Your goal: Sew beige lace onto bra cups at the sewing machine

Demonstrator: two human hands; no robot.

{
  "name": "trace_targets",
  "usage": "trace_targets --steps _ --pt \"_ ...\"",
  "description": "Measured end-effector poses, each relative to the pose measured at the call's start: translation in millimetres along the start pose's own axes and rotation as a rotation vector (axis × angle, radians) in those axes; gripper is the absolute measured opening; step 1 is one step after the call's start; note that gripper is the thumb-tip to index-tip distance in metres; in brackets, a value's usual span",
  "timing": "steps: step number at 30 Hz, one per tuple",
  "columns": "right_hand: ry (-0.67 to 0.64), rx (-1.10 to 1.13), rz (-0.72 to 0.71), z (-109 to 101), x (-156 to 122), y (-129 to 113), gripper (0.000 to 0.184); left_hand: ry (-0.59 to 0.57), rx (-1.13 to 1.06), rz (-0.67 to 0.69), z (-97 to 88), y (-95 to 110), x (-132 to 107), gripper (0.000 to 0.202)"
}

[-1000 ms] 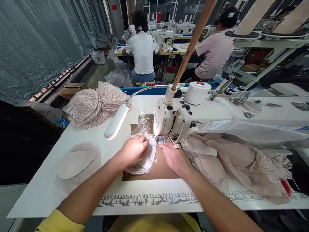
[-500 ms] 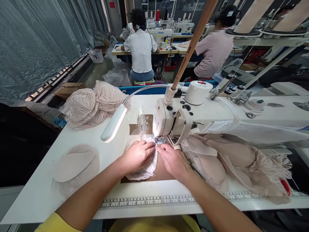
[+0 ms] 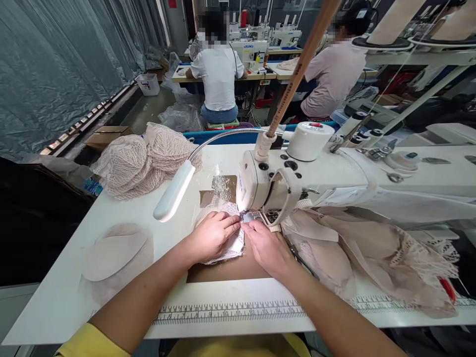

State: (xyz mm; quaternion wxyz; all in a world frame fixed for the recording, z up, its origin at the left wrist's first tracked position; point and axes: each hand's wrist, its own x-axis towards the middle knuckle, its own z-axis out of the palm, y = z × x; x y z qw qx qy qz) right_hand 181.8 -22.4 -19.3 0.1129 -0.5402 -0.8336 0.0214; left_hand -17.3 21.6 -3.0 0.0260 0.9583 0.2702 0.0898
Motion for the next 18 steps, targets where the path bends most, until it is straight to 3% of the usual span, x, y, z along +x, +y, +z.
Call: trace_targets --steps 11,18 --pt "-0.025 -0.017 0.012 -1.3 0.1 -0.2 0.042 0.055 -0.035 0.035 2.0 -5.7 0.9 0.028" --pt "-0.001 0.13 -0.005 0.3 -0.6 5.2 0.039 0.119 -0.077 0.015 1.6 -7.9 3.5 0.03"
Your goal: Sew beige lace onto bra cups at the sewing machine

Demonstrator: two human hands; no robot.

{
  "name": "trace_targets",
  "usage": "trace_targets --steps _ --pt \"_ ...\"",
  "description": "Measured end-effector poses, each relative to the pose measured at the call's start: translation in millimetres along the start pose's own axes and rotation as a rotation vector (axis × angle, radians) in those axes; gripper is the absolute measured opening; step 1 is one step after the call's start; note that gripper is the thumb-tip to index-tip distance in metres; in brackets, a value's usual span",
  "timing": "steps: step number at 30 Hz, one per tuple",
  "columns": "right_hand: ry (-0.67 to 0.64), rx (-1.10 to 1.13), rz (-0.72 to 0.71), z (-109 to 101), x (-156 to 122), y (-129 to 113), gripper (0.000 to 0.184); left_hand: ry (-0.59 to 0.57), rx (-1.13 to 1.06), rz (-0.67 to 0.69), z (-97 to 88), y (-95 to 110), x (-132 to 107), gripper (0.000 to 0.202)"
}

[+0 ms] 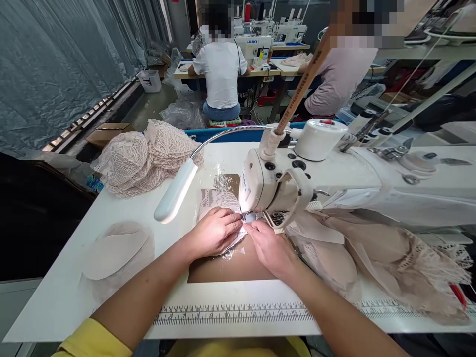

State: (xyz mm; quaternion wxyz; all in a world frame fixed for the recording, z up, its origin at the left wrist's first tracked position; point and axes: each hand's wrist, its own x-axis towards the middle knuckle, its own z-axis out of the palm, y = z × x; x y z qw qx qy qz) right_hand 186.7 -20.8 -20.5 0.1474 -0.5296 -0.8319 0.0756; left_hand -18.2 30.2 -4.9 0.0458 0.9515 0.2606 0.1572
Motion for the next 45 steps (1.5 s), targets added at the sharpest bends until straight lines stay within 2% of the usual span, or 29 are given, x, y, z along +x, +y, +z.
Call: trace_targets --steps 6,15,19,24,28,36,45 --pt "-0.049 0.046 0.009 -2.1 0.5 -0.1 0.038 0.01 0.011 -0.026 1.5 -6.0 1.9 0.031" --pt "-0.05 0.012 -0.002 -4.3 0.9 -2.6 0.041 0.024 0.019 -0.036 1.9 -8.6 1.4 0.031" --pt "0.02 0.025 0.008 -0.9 0.7 -0.5 0.043 0.014 0.024 -0.053 -0.4 -7.6 0.2 0.031" --pt "0.135 0.025 0.011 -0.5 3.0 1.3 0.037 -0.022 -0.029 -0.011 -5.2 -3.7 -4.4 0.031" --pt "0.125 0.019 0.062 -2.3 3.4 1.3 0.033 -0.051 -0.063 -0.002 -7.4 -0.5 -4.7 0.033" --pt "0.076 0.049 0.043 3.2 -0.2 0.5 0.038 -0.068 -0.082 -0.011 -3.0 3.5 -2.1 0.036" --pt "0.168 0.115 0.04 -3.0 3.4 1.9 0.037 -0.073 -0.053 -0.075 -1.1 12.7 0.6 0.041"
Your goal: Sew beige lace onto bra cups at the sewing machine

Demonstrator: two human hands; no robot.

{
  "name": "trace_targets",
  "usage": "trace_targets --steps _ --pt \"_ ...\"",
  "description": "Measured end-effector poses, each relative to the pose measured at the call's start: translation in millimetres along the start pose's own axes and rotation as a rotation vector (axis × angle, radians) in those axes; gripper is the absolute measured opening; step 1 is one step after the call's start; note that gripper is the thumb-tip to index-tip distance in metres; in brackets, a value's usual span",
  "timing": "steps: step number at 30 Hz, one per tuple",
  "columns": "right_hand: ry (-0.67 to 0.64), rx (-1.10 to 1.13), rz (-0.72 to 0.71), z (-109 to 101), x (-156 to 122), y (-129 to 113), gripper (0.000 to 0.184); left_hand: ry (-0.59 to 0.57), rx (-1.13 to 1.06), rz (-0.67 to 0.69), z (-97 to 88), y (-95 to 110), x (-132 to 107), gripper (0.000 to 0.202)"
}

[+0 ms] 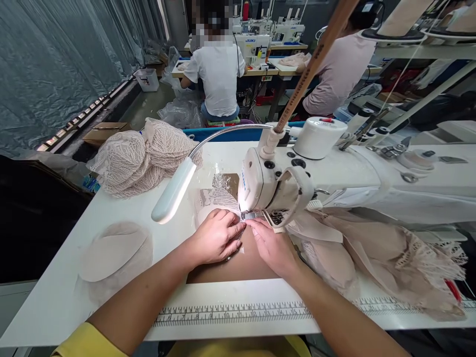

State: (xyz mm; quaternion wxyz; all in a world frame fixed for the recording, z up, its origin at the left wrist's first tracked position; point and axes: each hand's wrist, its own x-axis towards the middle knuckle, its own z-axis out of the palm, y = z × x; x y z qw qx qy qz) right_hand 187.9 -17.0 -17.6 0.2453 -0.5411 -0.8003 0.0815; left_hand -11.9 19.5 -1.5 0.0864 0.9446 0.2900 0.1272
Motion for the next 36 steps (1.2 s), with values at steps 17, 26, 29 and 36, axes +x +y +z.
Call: trace_targets --steps 17,26,29,36 --pt "-0.065 -0.042 -0.002 -3.2 -1.7 -4.1 0.038 0.021 -0.079 0.099 -9.6 -9.3 -6.7 0.033" --pt "-0.15 -0.162 -0.097 0.2 -4.4 -5.2 0.043 0.0 -0.058 0.121 -7.8 -12.9 -7.4 0.033" --pt "-0.129 -0.169 -0.065 2.1 -5.3 -3.7 0.044 -0.023 -0.042 0.117 -8.5 -10.2 -6.9 0.033" --pt "-0.162 -0.245 -0.076 0.9 -2.0 -9.4 0.039 -0.022 -0.019 0.095 -9.9 -3.5 -7.2 0.032"
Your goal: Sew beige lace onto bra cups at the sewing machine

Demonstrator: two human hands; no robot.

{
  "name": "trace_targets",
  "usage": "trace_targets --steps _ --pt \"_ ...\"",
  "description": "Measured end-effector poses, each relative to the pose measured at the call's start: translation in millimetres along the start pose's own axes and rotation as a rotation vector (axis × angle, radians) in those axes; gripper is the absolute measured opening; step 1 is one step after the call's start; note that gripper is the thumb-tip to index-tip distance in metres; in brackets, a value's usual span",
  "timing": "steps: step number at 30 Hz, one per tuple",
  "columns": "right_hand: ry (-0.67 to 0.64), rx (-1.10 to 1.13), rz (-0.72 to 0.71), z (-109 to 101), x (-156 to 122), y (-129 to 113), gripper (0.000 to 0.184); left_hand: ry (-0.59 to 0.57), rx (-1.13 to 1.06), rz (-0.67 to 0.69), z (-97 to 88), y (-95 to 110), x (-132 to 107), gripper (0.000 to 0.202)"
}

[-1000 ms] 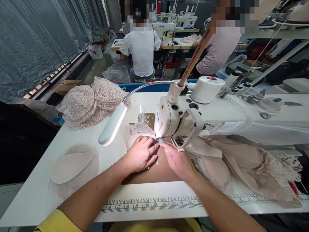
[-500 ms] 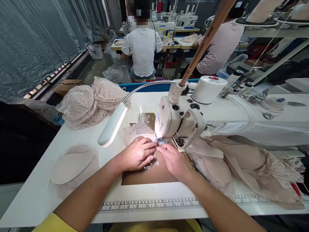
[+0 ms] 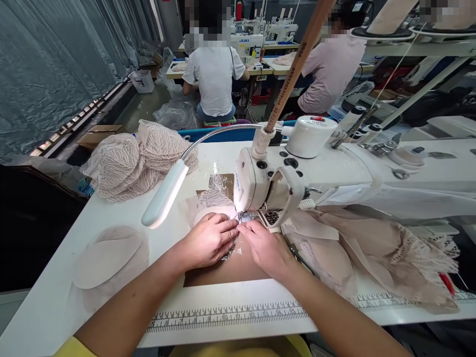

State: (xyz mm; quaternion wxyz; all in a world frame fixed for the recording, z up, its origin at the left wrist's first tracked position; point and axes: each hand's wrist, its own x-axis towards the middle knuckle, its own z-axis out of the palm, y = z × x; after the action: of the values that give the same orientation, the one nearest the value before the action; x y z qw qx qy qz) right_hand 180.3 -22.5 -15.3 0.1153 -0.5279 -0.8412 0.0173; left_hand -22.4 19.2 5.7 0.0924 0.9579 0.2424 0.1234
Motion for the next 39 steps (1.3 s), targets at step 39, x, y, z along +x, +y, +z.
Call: trace_targets --steps 39 --pt "0.018 0.032 -0.09 -2.9 -5.5 -1.0 0.039 0.036 0.025 -0.023 5.1 -4.3 4.5 0.022"
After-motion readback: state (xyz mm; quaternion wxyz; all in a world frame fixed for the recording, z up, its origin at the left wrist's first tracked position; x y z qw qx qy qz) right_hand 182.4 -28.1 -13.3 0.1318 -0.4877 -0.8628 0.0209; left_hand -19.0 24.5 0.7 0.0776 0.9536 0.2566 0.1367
